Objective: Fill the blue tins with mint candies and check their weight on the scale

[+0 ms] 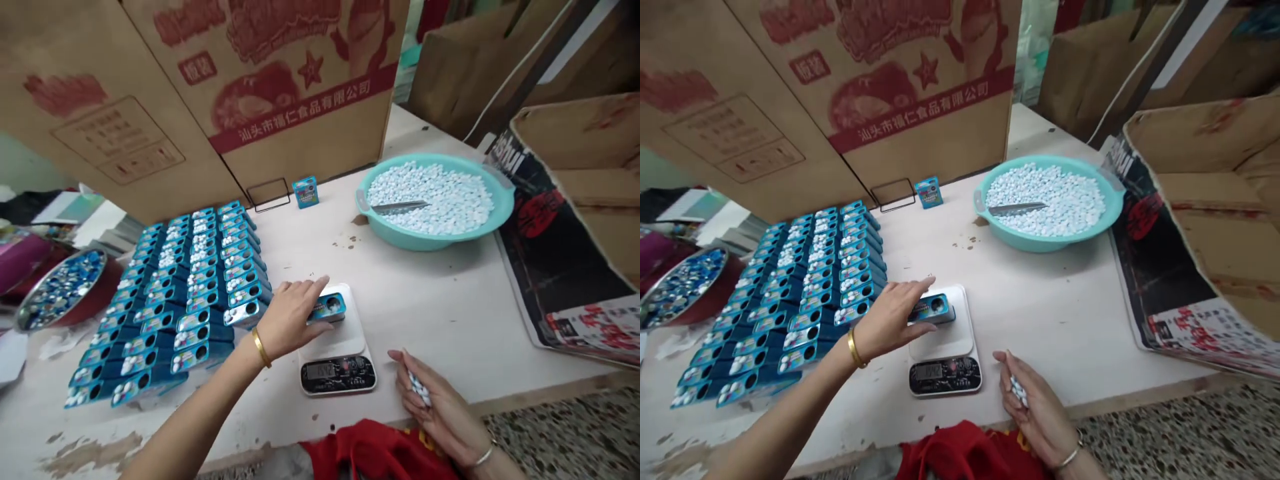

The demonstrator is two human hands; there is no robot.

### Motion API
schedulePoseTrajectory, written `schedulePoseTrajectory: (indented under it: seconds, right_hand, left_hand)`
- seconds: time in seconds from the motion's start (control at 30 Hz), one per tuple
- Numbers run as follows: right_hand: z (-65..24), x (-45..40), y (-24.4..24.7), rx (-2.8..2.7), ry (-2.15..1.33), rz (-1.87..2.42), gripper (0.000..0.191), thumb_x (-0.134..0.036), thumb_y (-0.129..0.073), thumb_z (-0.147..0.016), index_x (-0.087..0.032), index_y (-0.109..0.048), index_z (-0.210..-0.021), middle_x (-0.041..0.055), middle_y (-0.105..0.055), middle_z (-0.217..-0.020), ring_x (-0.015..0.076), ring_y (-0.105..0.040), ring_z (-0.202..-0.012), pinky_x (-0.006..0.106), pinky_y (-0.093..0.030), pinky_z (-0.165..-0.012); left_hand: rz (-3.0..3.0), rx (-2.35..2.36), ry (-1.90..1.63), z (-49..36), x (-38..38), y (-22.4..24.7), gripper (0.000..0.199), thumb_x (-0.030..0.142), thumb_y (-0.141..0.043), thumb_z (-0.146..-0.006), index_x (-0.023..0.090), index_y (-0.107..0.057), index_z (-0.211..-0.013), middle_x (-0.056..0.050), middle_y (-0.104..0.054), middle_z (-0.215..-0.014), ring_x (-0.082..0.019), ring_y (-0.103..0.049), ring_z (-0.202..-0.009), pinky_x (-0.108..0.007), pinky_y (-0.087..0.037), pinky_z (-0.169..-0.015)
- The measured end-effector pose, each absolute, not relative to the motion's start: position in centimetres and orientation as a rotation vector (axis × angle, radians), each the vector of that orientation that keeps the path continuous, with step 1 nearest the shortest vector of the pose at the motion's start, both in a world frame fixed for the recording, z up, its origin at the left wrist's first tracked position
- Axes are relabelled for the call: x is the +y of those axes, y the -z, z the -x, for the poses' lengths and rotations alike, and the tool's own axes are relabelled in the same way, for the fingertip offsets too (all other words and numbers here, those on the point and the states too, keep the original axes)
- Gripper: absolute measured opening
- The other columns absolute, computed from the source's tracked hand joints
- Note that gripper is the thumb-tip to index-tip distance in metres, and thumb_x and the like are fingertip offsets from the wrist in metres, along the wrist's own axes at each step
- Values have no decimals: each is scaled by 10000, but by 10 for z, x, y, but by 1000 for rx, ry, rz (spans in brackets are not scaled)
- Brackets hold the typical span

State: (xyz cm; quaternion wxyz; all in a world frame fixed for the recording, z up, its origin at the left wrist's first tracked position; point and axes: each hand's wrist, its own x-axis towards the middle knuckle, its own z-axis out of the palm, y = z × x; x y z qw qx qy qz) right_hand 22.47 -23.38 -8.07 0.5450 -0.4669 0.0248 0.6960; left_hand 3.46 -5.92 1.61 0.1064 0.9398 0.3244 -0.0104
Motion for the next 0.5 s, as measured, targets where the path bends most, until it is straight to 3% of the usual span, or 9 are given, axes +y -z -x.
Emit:
schedulePoseTrajectory:
  seconds: [0.17, 0.27, 0.37, 0.43, 0.5]
  right_hand:
    - [-224, -190, 35, -377, -1601, 1188, 415, -483, -713, -743, -147, -705, -986, -64, -427, -511, 26, -270, -428, 163, -199, -384]
    - [-218, -149, 11, -645, -1484, 1234, 385, -444, -732, -714, -153, -740, -966, -48, -467, -497, 69, -388, -479, 192, -314, -428]
    - [-213, -121, 2, -785, -1429, 1201, 343, -376, -770, -659, -181, -757, -941, 12, -651, -695, 136, -563, -705, 240, -461, -605]
    - [-214, -116, 2, -789, -1426, 1203, 381, -372, -774, -648, -174, -751, -972, 13, -663, -722, 140, -570, -726, 245, -464, -626]
    - [-220, -119, 6, -747, -1432, 1233, 459, -404, -760, -668, -156, -724, -1052, -24, -577, -580, 101, -496, -580, 217, -400, -519]
  left_hand:
    - [-2670, 966, 114, -42, -55, -11, 298, 414, -602, -834, 175, -541, -1000, -58, -631, -925, -196, -592, -817, -302, -448, -697]
    - [-2666, 958, 61, -42, -56, -10, 245, 396, -585, -848, 180, -535, -953, -40, -604, -889, -178, -569, -786, -282, -432, -664]
    - [-2667, 960, 43, -40, -58, -8, 235, 383, -591, -847, 185, -530, -958, -31, -596, -872, -172, -561, -776, -277, -423, -658]
    - [-2665, 960, 46, -39, -58, -9, 237, 397, -585, -850, 186, -532, -945, -28, -597, -865, -168, -560, -766, -273, -418, -652]
    - [-2658, 963, 42, -39, -57, -10, 241, 408, -580, -852, 188, -536, -941, -28, -600, -870, -166, -561, -767, -268, -414, -648]
